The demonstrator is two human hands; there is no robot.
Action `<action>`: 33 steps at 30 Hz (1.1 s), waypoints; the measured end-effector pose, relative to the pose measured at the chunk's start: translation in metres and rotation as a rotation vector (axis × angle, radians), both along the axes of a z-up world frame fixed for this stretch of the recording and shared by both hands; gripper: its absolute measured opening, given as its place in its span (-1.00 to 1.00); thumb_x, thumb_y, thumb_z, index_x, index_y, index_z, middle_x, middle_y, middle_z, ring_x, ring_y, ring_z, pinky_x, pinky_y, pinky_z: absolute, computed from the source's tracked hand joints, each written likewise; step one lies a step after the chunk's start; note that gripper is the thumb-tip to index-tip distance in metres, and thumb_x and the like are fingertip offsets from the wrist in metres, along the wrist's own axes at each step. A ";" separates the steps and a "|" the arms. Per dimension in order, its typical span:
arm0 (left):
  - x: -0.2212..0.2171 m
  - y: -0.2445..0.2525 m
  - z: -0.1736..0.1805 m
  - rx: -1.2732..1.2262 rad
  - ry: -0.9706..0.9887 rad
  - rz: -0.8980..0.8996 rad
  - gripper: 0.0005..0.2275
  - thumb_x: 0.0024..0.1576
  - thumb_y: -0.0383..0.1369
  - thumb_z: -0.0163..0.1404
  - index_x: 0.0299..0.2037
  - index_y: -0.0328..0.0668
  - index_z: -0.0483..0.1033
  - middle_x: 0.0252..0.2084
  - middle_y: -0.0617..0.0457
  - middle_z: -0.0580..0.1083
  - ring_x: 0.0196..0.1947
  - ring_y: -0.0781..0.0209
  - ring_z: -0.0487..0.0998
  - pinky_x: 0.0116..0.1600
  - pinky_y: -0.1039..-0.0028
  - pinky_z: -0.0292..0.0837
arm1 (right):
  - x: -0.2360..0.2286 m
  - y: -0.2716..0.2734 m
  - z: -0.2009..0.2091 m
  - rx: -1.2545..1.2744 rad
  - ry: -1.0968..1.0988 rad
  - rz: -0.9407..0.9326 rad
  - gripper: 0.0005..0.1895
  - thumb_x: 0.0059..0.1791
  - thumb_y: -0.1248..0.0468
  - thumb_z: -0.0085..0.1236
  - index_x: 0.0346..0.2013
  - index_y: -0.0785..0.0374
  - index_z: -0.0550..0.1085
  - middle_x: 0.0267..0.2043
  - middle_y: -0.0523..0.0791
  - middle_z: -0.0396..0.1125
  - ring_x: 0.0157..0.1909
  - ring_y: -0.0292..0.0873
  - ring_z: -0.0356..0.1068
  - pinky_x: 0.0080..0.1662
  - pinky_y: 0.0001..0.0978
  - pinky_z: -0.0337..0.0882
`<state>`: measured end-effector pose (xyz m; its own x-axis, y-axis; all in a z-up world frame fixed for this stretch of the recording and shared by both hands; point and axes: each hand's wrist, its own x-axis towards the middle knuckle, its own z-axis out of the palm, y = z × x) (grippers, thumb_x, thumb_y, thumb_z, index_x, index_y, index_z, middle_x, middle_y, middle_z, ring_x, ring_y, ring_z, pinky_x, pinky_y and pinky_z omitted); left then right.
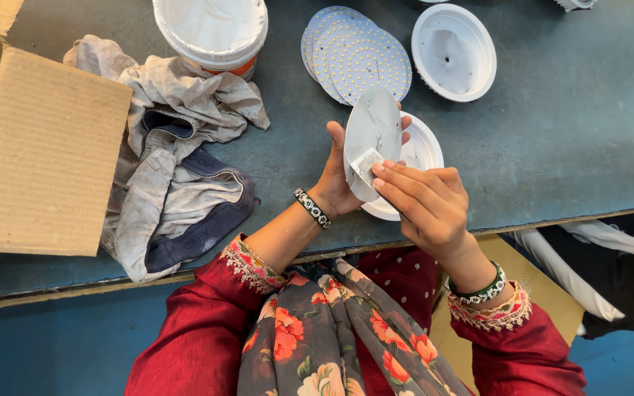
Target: The person applies a white paste to the inner surface of white plastic circular components using a small spatula. They repeatedly dip the spatula into a container, spread the paste, and place the treated components into a cardboard box.
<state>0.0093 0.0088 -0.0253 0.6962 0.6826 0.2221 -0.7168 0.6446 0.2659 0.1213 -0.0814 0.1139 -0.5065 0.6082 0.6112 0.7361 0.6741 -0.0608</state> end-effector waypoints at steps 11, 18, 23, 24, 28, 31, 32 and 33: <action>-0.008 0.003 0.006 -0.025 -0.022 0.046 -0.08 0.09 0.32 0.02 0.54 -0.04 0.04 0.46 0.00 0.22 0.42 0.15 0.27 0.36 0.18 0.39 | -0.004 -0.022 -0.005 -0.022 0.018 -0.024 -0.65 -0.15 0.59 0.13 -0.09 0.35 0.55 -0.02 -0.08 0.52 0.00 -0.15 0.53 -0.06 -0.33 0.31; -0.020 0.002 0.032 -0.016 -0.152 0.063 -0.06 0.10 0.26 0.10 0.57 -0.10 -0.01 0.44 -0.13 0.24 0.43 0.03 0.29 0.40 0.12 0.38 | 0.002 -0.044 -0.011 -0.039 0.253 -0.181 -0.73 -0.05 0.62 0.13 -0.10 0.35 0.54 -0.05 -0.07 0.53 -0.12 -0.14 0.49 -0.03 -0.34 0.35; -0.020 -0.004 0.045 0.098 -0.050 0.042 0.06 0.02 0.23 0.18 0.61 -0.08 -0.14 0.47 -0.24 0.19 0.50 0.04 0.23 0.46 0.24 0.32 | 0.027 -0.027 -0.021 -0.020 0.338 -0.384 -0.77 0.04 0.54 0.21 -0.04 0.31 0.56 0.00 -0.09 0.52 -0.06 -0.11 0.48 0.01 -0.34 0.37; -0.020 -0.004 0.047 0.109 -0.030 0.041 0.08 0.00 0.22 0.19 0.61 -0.10 -0.16 0.48 -0.25 0.18 0.51 0.05 0.22 0.47 0.25 0.31 | 0.028 -0.023 -0.023 0.006 0.315 -0.386 -0.78 0.04 0.52 0.23 -0.04 0.30 0.56 0.00 -0.10 0.52 -0.06 -0.11 0.49 0.01 -0.33 0.36; -0.022 -0.004 0.052 0.107 -0.031 0.054 0.06 0.02 0.23 0.17 0.61 -0.11 -0.14 0.49 -0.27 0.18 0.51 0.03 0.21 0.45 0.25 0.30 | 0.021 -0.015 -0.030 0.034 0.250 -0.419 -0.79 0.02 0.49 0.27 -0.04 0.32 0.58 0.00 -0.11 0.52 -0.10 -0.14 0.47 -0.04 -0.33 0.34; -0.021 -0.005 0.050 0.031 -0.065 0.051 0.03 0.04 0.27 0.10 0.60 -0.10 -0.12 0.47 -0.30 0.20 0.48 -0.03 0.23 0.44 0.19 0.32 | 0.016 -0.016 -0.036 0.043 0.206 -0.414 -0.78 0.01 0.48 0.26 -0.04 0.33 0.57 0.01 -0.11 0.52 -0.09 -0.15 0.48 -0.04 -0.31 0.32; -0.020 -0.004 0.049 -0.002 -0.076 0.048 0.01 0.05 0.29 0.07 0.59 -0.12 -0.11 0.46 -0.33 0.21 0.47 -0.06 0.24 0.45 0.17 0.32 | 0.015 -0.016 -0.037 0.050 0.195 -0.413 -0.78 0.01 0.47 0.26 -0.04 0.34 0.57 0.02 -0.10 0.52 -0.07 -0.15 0.48 -0.04 -0.31 0.31; -0.020 -0.004 0.048 -0.036 -0.087 0.046 0.00 0.06 0.30 0.04 0.58 -0.13 -0.09 0.44 -0.35 0.22 0.46 -0.09 0.25 0.45 0.15 0.32 | 0.014 -0.017 -0.038 0.057 0.185 -0.412 -0.78 0.02 0.47 0.25 -0.03 0.34 0.57 0.02 -0.10 0.51 -0.06 -0.16 0.49 -0.04 -0.31 0.30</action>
<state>-0.0107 0.0052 0.0226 0.6434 0.7218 0.2551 -0.7650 0.6187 0.1789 0.1357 -0.0981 0.0756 -0.1086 0.6991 0.7067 0.9239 0.3333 -0.1877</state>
